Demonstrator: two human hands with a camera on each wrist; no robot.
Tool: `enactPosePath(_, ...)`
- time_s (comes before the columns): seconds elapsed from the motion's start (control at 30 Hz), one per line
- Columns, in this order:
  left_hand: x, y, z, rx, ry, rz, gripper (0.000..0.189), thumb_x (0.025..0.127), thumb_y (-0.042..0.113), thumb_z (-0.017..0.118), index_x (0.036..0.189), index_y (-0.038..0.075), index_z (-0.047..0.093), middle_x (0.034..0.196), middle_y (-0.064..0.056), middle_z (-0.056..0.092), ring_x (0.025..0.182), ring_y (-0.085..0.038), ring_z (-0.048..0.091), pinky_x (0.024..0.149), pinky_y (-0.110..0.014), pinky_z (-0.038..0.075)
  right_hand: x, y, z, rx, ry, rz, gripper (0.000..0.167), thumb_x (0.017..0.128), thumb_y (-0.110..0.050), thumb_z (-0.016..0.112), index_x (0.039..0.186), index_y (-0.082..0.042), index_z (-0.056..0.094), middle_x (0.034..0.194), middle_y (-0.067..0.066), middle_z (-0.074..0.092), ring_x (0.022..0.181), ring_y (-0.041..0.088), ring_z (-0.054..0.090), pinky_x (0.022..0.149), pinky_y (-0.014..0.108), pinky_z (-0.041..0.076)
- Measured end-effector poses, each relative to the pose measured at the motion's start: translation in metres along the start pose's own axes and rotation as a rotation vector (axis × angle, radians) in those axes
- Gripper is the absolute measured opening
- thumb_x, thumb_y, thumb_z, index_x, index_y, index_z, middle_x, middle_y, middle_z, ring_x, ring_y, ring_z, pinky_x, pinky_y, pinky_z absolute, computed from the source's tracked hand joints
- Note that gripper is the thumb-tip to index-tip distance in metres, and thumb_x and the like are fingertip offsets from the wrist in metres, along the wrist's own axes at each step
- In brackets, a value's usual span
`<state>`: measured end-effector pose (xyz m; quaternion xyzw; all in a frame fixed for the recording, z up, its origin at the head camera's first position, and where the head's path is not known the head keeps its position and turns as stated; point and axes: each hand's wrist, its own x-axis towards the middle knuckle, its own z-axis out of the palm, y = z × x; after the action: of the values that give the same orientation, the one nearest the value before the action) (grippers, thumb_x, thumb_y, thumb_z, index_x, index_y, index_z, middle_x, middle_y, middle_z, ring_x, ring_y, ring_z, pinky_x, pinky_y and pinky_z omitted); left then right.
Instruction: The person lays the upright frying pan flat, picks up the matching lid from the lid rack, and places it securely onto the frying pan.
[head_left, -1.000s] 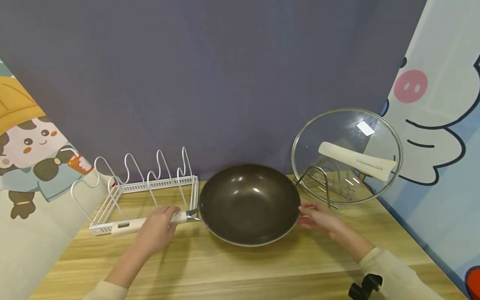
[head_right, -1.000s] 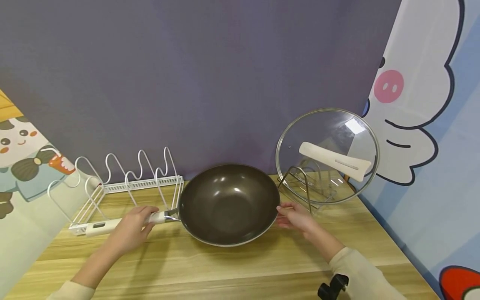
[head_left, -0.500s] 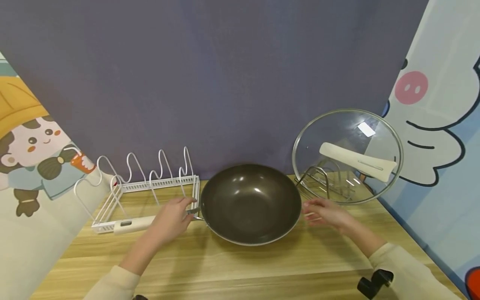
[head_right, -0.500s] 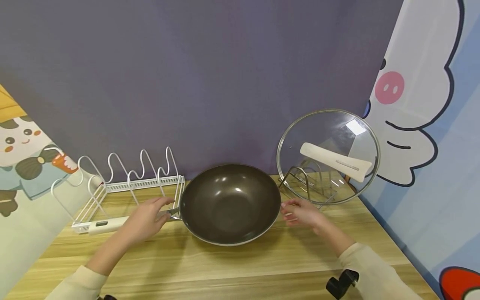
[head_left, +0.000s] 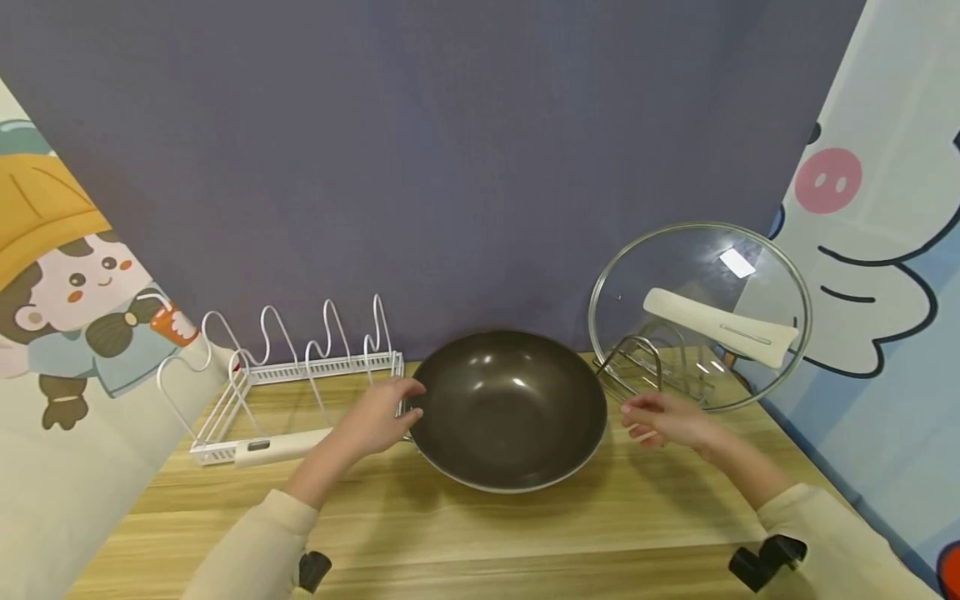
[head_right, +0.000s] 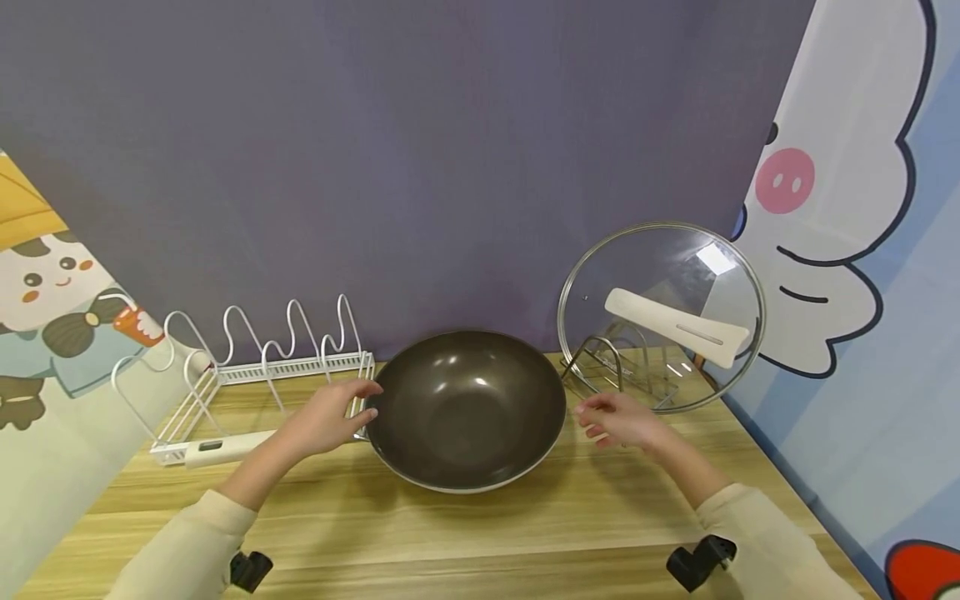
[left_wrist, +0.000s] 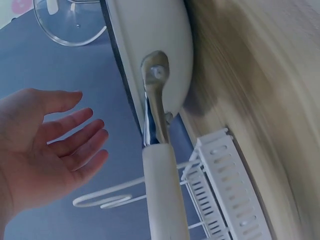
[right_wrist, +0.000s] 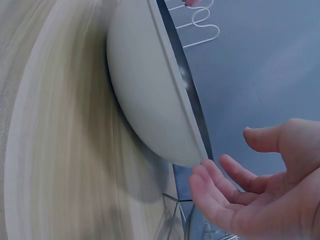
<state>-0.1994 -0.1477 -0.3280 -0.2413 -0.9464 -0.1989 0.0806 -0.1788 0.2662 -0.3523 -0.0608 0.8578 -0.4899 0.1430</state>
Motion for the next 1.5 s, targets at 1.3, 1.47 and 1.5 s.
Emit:
enactPosePath(1.3,0.083,0.055,0.009,-0.078,-0.151,0.027,0.034,0.091,0.015,0.063,0.121,0.001,0.059,0.123,-0.015,0.064,0.116,-0.029,0.060,0.103,-0.040,0.049,-0.004,-0.017,-0.049,-0.288,0.165,-0.073,0.054,0.101,-0.034,0.046,0.130,0.011,0.045,0.112,0.027,0.062,0.094,0.023,0.066,0.073,0.029,0.060)
enactPosePath(1.47,0.095,0.062,0.010,-0.058,-0.161,0.045,0.034,0.092,0.016,0.062,0.122,0.001,0.059,0.122,-0.014,0.065,0.116,-0.027,0.060,0.103,-0.037,0.048,-0.004,-0.022,-0.055,-0.364,0.217,-0.082,0.052,0.101,-0.035,0.045,0.129,0.009,0.048,0.107,0.024,0.066,0.079,0.010,0.064,0.065,0.026,0.057)
enactPosePath(1.5,0.096,0.064,0.010,-0.056,-0.164,0.045,0.034,0.092,0.017,0.062,0.122,0.001,0.059,0.122,-0.014,0.065,0.116,-0.027,0.060,0.103,-0.037,0.048,-0.005,-0.023,-0.057,-0.386,0.231,-0.088,0.052,0.101,-0.036,0.046,0.128,0.008,0.049,0.106,0.024,0.067,0.079,0.010,0.064,0.065,0.026,0.056)
